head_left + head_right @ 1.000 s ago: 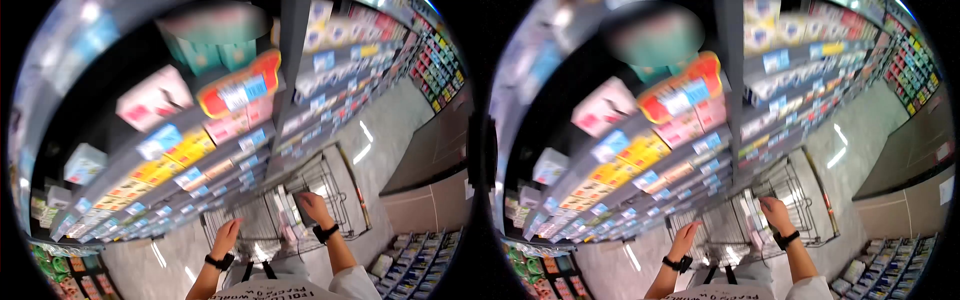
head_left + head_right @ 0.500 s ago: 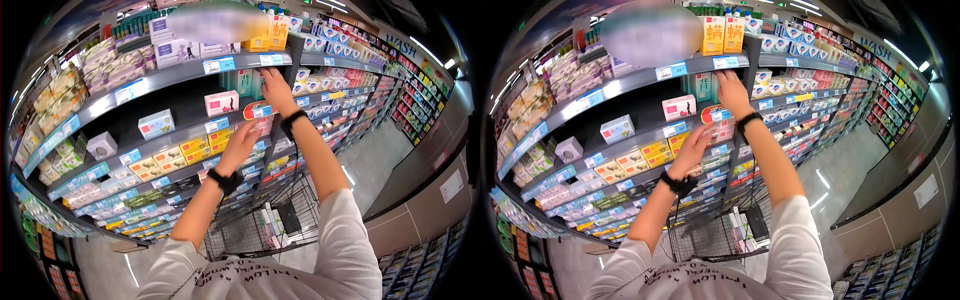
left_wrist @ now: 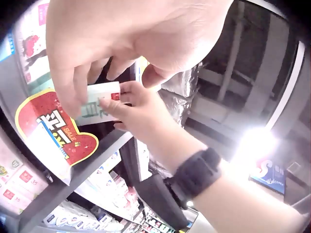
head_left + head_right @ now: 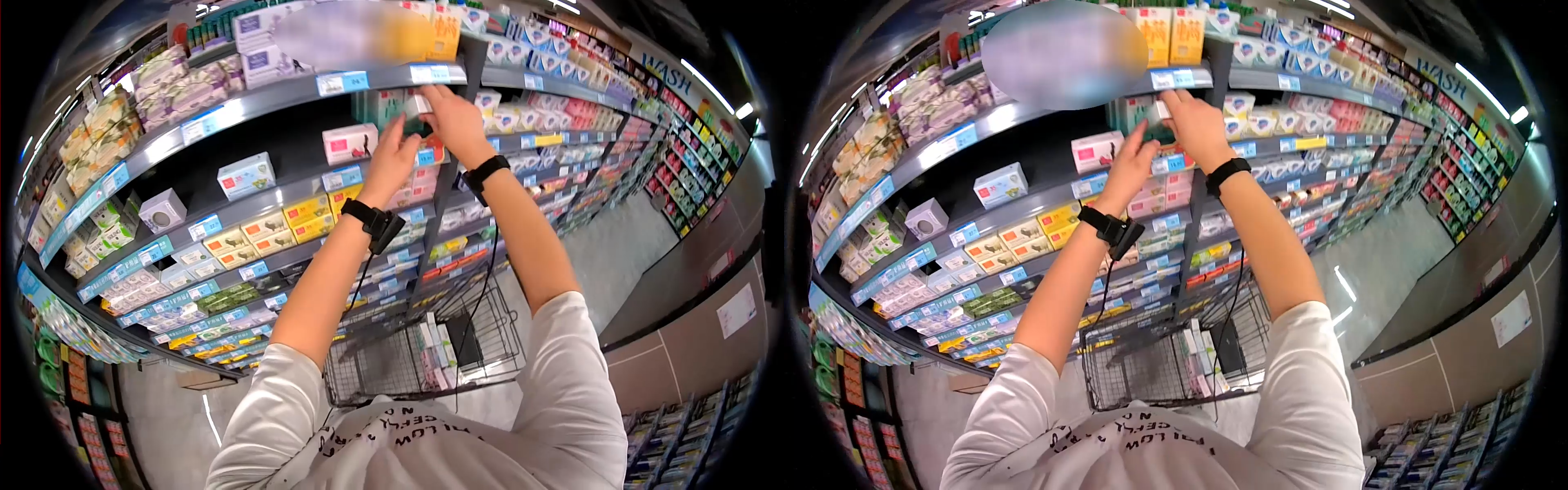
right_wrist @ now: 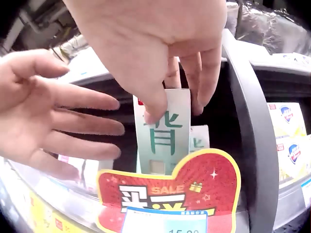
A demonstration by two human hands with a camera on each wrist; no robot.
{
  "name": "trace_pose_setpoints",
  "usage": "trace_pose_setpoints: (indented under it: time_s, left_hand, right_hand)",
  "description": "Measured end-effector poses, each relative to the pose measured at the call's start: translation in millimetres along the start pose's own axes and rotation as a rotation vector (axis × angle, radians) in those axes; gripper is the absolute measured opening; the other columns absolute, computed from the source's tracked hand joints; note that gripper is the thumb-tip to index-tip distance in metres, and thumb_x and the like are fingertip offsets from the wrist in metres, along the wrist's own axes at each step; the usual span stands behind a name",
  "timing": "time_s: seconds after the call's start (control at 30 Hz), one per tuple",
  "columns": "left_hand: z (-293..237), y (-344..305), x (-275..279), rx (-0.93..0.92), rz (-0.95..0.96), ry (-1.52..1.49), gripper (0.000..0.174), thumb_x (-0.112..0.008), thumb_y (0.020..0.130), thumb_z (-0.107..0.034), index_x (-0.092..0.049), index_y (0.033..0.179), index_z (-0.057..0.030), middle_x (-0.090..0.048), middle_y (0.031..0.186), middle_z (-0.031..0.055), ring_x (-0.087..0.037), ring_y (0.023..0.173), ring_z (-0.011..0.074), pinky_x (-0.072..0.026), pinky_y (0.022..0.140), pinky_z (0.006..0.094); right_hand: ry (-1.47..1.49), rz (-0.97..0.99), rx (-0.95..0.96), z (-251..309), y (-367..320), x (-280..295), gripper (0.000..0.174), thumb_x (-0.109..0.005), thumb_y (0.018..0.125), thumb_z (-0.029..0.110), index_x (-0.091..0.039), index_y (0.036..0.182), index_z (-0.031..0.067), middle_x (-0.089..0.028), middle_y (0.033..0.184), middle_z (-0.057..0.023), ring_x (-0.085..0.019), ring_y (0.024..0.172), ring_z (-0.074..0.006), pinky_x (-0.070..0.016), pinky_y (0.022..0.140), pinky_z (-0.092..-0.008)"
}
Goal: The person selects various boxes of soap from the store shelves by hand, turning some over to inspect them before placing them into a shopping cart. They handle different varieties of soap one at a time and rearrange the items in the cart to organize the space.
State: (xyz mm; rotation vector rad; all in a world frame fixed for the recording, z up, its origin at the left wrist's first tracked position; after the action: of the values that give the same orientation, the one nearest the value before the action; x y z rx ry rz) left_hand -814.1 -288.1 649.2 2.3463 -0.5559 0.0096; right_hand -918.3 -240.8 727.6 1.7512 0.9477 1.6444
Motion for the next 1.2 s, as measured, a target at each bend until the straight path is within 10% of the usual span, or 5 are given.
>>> trace_pose_setpoints:
  time_s: [0.27, 0.53, 0.87, 1.03, 1.2]
  left_hand:
    - [-38.3, -107.4, -47.1, -0.085, 0.053, -0.003, 0.049, -0.053, 0.09, -0.008, -0.045, 0.138, -0.0123, -0.048, 0.134, 0.0204, -0.052, 0.119, 0.0313, -0.0456, 0.092, 0.035]
    - [209.9, -365.9, -224.1, 1.03, 0.609, -0.087, 0.038, -0.052, 0.096, -0.018, -0.051, 0.133, -0.0089, -0.059, 0.12, 0.0168, -0.063, 0.095, 0.0224, -0.0503, 0.08, 0.0334]
    - [460.1, -477.1, -301.0, 0.698, 0.922, 0.789, 0.06, -0.058, 0.083, -0.021, -0.041, 0.139, -0.0072, -0.034, 0.145, 0.0227, -0.054, 0.113, 0.0402, -0.0451, 0.097, 0.0432]
    - [531.5, -516.8, -297.6, 1.195, 0.85, 0.672, 0.073, -0.057, 0.088, -0.029, -0.021, 0.148, -0.011, -0.022, 0.144, 0.0374, -0.055, 0.109, 0.0472, -0.0454, 0.094, 0.0452]
    - [576.5, -565.1, -292.8, 1.098, 0.632, 0.522, 0.08, -0.059, 0.085, -0.026, -0.015, 0.149, -0.0074, -0.033, 0.14, 0.0352, -0.042, 0.122, 0.0511, -0.0413, 0.1, 0.0437]
  right_hand:
    - [0.636, -0.027, -0.342, -28.5, -157.6, 90.6, 0.038, -0.074, 0.079, 0.015, -0.055, 0.109, 0.003, -0.064, 0.089, -0.013, -0.064, 0.075, -0.026, -0.0505, 0.064, -0.0308]
    - [0.908, 0.785, -1.018, -80.3, -510.1, -95.7, 0.032, -0.07, 0.076, 0.027, -0.059, 0.083, -0.0024, -0.061, 0.068, -0.0181, -0.061, 0.058, -0.0313, -0.0445, 0.053, -0.0396]
    - [0.453, 0.803, -1.171, -114.1, -693.6, -344.8, 0.033, -0.066, 0.081, 0.032, -0.058, 0.089, 0.001, -0.064, 0.071, -0.0207, -0.065, 0.073, -0.0391, -0.0527, 0.066, -0.0473]
    - [0.339, 0.975, -1.189, -103.8, -708.8, -384.2, 0.034, -0.065, 0.082, 0.031, -0.055, 0.093, -0.0007, -0.067, 0.081, -0.0191, -0.066, 0.076, -0.0364, -0.0542, 0.065, -0.0446]
    - [0.341, 1.056, -1.213, -86.8, -737.9, -418.6, 0.037, -0.064, 0.083, 0.032, -0.055, 0.099, -0.0003, -0.066, 0.081, -0.0219, -0.066, 0.078, -0.0391, -0.0539, 0.065, -0.0456]
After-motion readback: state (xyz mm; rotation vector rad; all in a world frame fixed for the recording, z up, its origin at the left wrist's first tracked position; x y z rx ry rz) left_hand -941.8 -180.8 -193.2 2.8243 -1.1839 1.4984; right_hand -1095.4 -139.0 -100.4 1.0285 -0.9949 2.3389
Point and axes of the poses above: each hand's wrist, its own y-axis towards the middle knuckle, its own x-axis out of the back of the hand, z = x × y, the point moved 8 cm from there along y, towards the middle knuckle
